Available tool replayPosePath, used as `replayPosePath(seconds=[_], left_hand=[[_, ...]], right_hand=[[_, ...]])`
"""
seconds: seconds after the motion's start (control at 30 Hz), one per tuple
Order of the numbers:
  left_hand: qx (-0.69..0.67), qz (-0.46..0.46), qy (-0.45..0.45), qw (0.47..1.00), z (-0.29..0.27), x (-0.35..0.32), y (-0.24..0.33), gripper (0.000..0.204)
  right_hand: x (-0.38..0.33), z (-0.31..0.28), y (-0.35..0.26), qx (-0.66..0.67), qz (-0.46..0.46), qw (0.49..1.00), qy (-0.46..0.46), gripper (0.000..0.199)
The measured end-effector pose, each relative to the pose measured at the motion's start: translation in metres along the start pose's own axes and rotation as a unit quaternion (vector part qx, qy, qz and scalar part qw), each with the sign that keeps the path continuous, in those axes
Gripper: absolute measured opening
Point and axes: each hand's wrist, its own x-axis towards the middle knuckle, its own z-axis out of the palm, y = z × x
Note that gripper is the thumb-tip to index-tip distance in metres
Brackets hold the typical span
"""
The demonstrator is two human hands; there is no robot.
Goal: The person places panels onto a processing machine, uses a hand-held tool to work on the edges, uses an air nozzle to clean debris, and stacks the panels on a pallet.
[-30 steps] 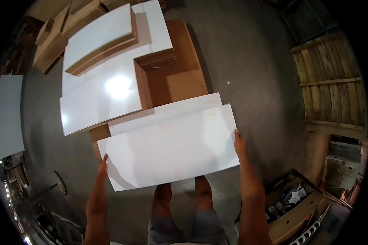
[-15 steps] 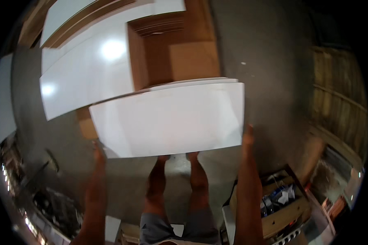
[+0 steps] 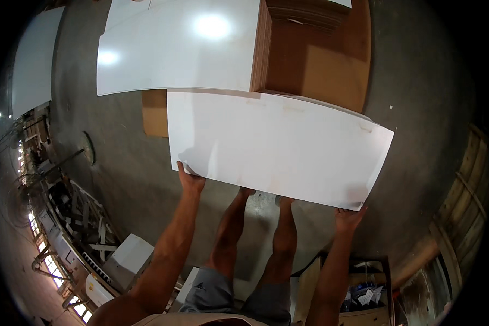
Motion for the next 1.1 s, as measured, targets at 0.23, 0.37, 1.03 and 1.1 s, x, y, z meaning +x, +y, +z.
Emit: replayPosePath(seconds=[0.23,0.37,1.03,1.1], left_hand=[[0.245,0.076,-0.072,0.964,-0.042,0.023,0.072,0.085],[0.547,0.228,-0.044,0.804,0.01,0.074,0.105,0.085],[0.584,0.157,-0.059,0.794,0.084,0.092,0.11,0.094],[0.593,0.139,-0.065,0.791,0.078,0.096,0.1,0.096]], right_hand=[[0.022,-0.002,-0.027,-0.321,-0.044,0.944,0.058,0.095],[0.06,-0.015,-0.082,-0.491,-0.235,0.827,-0.139,0.074],[0.065,0.027,-0.076,-0.542,-0.127,0.827,-0.075,0.089],[0.056,0.031,-0.078,-0.541,-0.12,0.83,-0.061,0.087]])
